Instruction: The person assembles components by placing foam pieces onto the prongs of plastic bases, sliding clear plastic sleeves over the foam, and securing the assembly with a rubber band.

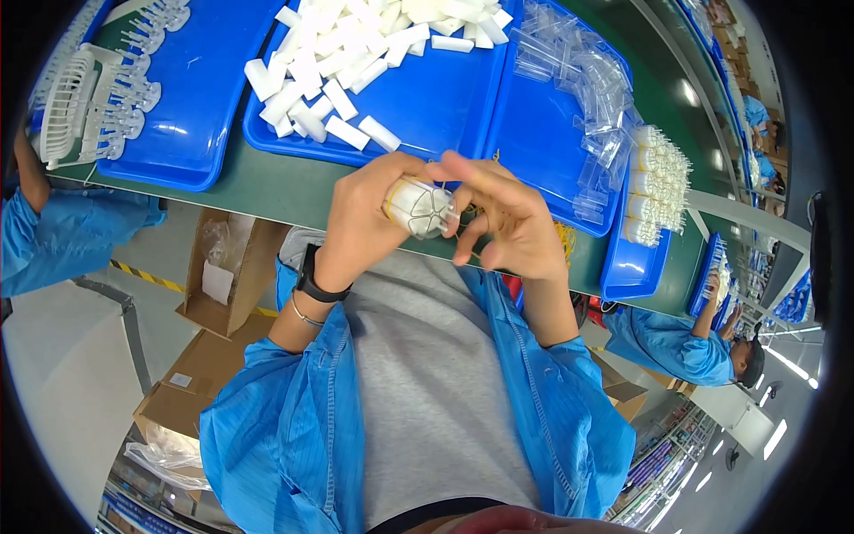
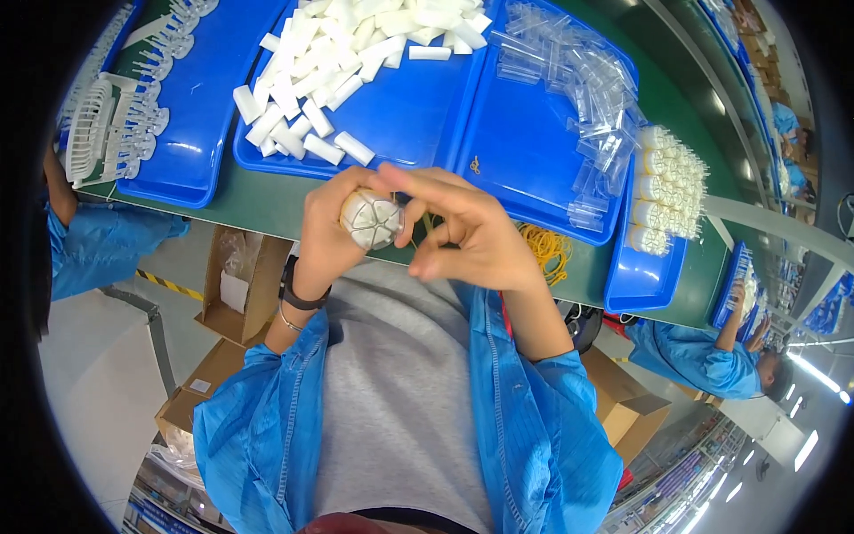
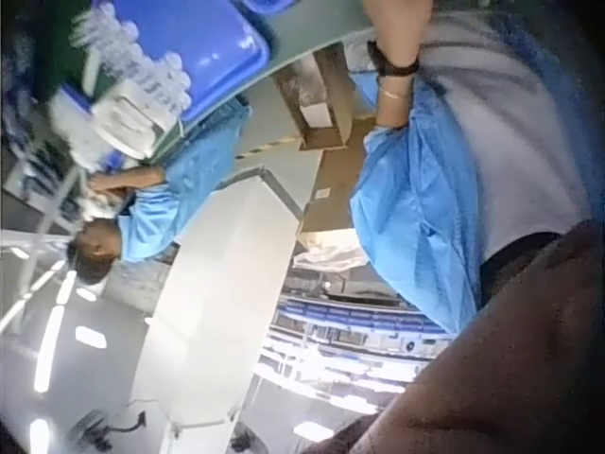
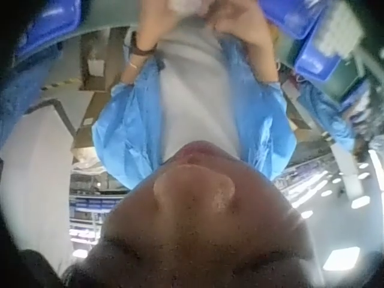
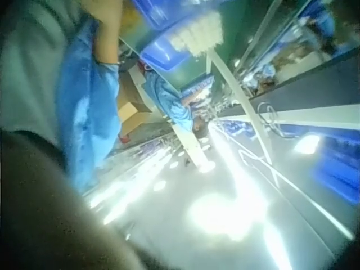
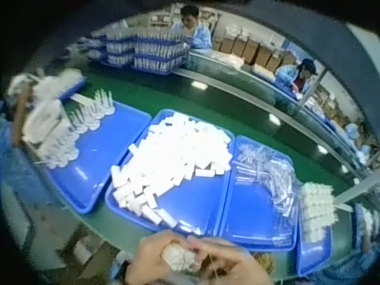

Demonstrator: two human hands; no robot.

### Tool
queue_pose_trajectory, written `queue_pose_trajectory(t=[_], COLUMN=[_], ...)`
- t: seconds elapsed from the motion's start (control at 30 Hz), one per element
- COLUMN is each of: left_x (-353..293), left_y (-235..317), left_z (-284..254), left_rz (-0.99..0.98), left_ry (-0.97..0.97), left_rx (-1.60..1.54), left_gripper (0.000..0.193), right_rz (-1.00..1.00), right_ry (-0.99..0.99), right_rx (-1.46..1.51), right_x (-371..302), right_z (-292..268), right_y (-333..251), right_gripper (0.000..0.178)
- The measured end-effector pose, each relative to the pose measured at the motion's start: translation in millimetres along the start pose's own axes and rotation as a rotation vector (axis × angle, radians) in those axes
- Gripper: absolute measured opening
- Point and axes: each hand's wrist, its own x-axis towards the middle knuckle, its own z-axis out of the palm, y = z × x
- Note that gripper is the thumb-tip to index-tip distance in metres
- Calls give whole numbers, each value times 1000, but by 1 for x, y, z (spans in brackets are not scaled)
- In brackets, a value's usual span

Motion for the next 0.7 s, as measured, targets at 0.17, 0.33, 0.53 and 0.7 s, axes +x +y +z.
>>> queue_pose_trajectory(t=[0.17, 0.33, 0.53, 0.7], left_x=[-1, -2, 3, -3], left_y=[11, 9, 22, 24], left_z=[0, 4, 16, 4], left_rz=[26, 20, -28, -270], left_ry=[130, 36, -129, -131], left_rx=[568, 477, 91, -200], left_gripper=[23, 22, 63, 88], right_rz=[-121, -445, -618, -685], right_ry=[17, 100, 215, 752], right_rx=[-993, -1268, -1045, -1252], right_x=[9, 11, -5, -57], right_z=[22, 16, -1, -55], right_y=[-7, 2, 0, -48], right_gripper=[69, 43, 27, 23])
